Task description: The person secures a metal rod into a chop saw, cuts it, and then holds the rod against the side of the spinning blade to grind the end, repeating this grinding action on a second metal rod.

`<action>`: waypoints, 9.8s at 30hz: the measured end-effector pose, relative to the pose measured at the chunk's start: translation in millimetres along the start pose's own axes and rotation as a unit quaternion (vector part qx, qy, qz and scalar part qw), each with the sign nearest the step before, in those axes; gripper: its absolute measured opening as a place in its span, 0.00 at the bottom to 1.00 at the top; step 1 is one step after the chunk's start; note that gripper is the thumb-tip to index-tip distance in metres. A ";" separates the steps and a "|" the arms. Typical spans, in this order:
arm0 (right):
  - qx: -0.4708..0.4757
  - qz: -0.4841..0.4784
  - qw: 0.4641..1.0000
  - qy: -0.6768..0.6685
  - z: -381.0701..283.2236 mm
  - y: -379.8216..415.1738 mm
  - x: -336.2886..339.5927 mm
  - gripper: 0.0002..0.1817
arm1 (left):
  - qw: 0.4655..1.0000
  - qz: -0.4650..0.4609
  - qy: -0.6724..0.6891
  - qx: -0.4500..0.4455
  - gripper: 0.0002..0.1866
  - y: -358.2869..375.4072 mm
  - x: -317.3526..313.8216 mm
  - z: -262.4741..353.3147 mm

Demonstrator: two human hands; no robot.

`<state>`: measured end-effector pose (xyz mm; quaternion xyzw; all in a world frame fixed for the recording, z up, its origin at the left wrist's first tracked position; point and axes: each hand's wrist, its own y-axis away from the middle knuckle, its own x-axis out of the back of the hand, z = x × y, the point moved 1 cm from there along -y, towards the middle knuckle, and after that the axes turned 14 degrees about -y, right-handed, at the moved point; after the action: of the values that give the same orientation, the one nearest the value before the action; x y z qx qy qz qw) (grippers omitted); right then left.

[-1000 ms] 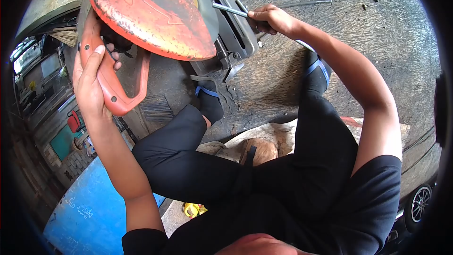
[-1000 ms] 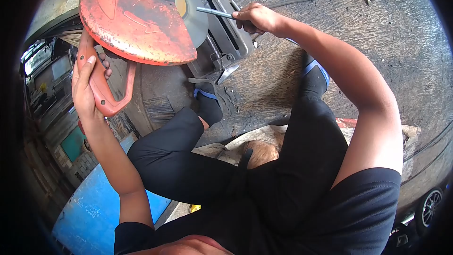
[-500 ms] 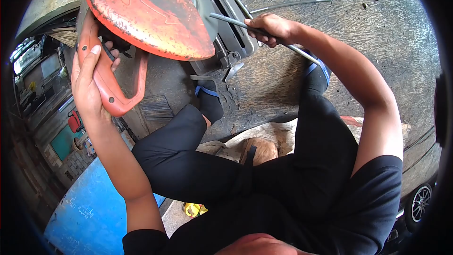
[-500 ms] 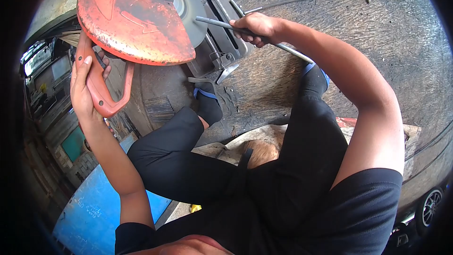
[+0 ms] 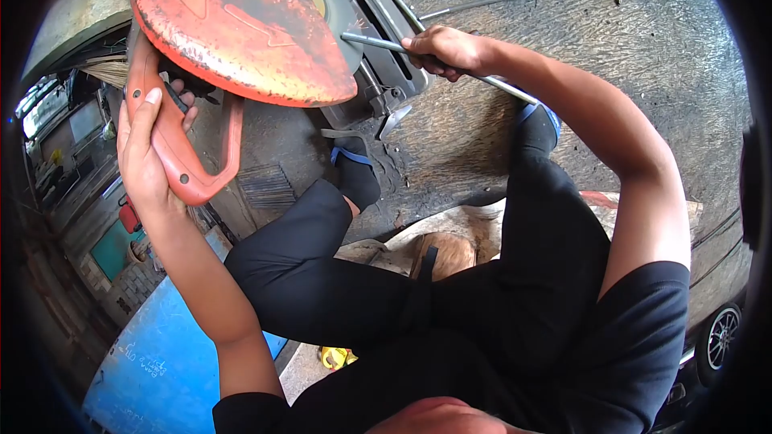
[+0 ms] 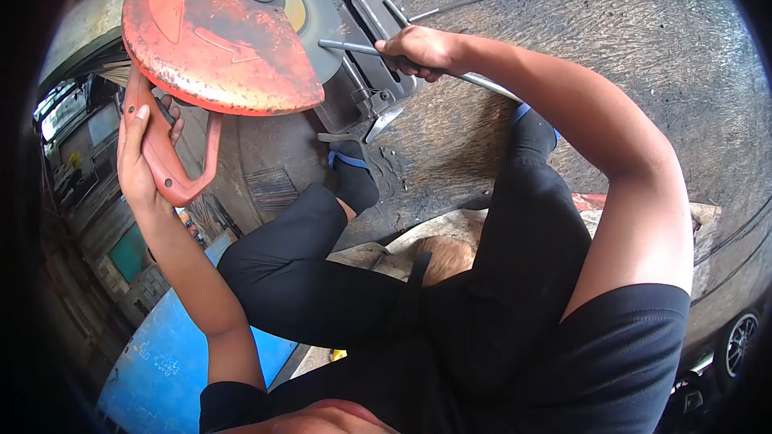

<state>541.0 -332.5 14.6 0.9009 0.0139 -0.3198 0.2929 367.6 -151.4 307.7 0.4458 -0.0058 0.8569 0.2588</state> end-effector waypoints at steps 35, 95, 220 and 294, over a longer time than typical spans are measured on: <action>0.106 0.068 0.988 0.085 4.9 -7.2 -0.1 0.22 | 0.999 0.023 0.033 -0.001 0.26 1.6 -1.4 1.0; 0.238 0.101 0.851 0.456 -65.0 -0.8 55.3 0.17 | 1.000 -0.008 -0.002 -0.008 0.29 -5.0 9.4 -9.3; -0.004 -0.168 0.976 -0.137 -56.0 23.8 49.7 0.19 | 0.997 0.010 0.068 -0.018 0.25 1.3 0.1 -3.0; 0.296 0.219 0.759 0.537 -63.0 5.1 19.8 0.11 | 1.000 -0.005 -0.015 -0.001 0.33 -1.6 2.1 -3.2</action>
<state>593.6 -306.1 45.0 0.9452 -0.1244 0.3014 0.0180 364.9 -148.4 307.1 0.4586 -0.0085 0.8487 0.2632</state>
